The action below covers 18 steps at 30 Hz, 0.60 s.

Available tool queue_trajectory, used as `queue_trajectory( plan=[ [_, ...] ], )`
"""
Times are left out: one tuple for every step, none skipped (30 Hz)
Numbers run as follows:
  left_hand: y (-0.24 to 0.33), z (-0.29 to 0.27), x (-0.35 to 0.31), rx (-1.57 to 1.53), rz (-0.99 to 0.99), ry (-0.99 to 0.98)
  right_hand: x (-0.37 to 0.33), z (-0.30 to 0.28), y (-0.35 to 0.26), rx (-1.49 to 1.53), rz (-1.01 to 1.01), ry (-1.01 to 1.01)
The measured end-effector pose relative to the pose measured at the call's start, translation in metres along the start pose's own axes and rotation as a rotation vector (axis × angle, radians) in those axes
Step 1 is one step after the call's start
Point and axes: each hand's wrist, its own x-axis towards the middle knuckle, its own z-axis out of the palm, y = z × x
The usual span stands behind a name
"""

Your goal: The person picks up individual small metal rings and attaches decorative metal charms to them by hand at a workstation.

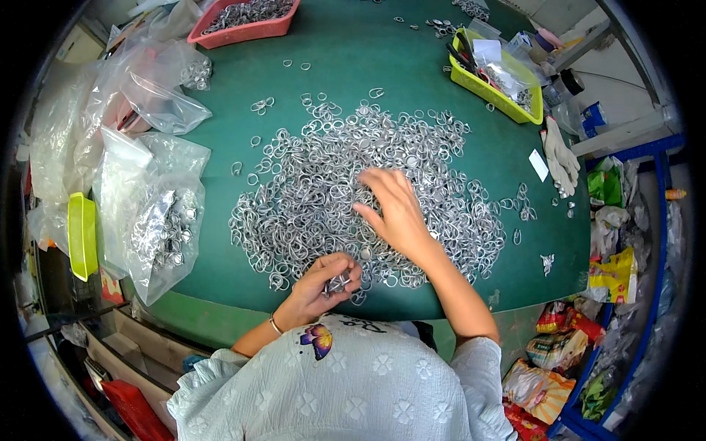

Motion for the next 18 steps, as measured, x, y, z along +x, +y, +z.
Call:
queue_trajectory(
  plan=[
    [0.000,0.000,0.000,-0.005,-0.005,0.001,0.008,0.002,-0.003,-0.063,0.001,0.047],
    [-0.001,0.000,0.000,-0.009,-0.010,0.003,0.009,0.012,0.002,-0.185,-0.007,-0.035],
    [-0.001,0.001,0.000,-0.014,-0.015,0.004,0.008,0.017,-0.001,-0.206,-0.016,-0.050],
    [-0.001,0.001,-0.001,-0.015,-0.008,0.001,0.004,0.024,-0.007,-0.225,-0.029,-0.068],
    [-0.001,0.001,-0.002,-0.016,-0.002,-0.001,0.002,0.027,-0.011,-0.244,-0.041,-0.086],
    [-0.001,0.001,-0.003,-0.016,0.004,-0.004,0.002,0.022,-0.012,-0.143,-0.010,-0.135],
    [-0.001,0.000,-0.004,-0.017,0.000,0.003,-0.001,0.018,-0.015,-0.123,-0.029,-0.146],
    [0.000,-0.001,-0.005,-0.019,-0.004,0.010,-0.005,0.016,-0.018,-0.104,-0.048,-0.157],
    [0.001,-0.002,-0.005,-0.019,-0.008,0.016,-0.008,0.014,-0.021,-0.084,-0.066,-0.168],
    [0.000,-0.003,-0.006,0.004,-0.006,0.003,-0.010,0.012,-0.023,-0.075,-0.107,-0.138],
    [0.000,-0.005,-0.006,0.027,-0.004,-0.011,-0.013,0.010,-0.024,-0.033,-0.105,-0.176],
    [0.000,-0.006,-0.006,0.051,-0.002,-0.025,-0.016,0.007,-0.024,0.010,-0.102,-0.212],
    [0.001,-0.005,-0.007,0.061,-0.009,-0.035,-0.019,0.005,-0.026,0.053,-0.100,-0.250],
    [0.002,-0.002,-0.008,0.072,-0.015,-0.046,-0.022,0.002,-0.033,0.017,-0.118,-0.210],
    [0.004,0.001,-0.008,0.082,-0.022,-0.056,-0.026,-0.001,-0.035,0.022,-0.127,-0.240],
    [0.004,0.002,-0.008,0.089,-0.024,-0.066,-0.029,-0.005,-0.035,0.026,-0.137,-0.270],
    [0.004,0.003,-0.008,0.096,-0.027,-0.075,-0.033,-0.010,-0.034,0.030,-0.146,-0.300],
    [0.004,0.004,-0.008,0.103,-0.029,-0.084,-0.035,-0.015,-0.034,-0.001,-0.181,-0.330]
  ],
)
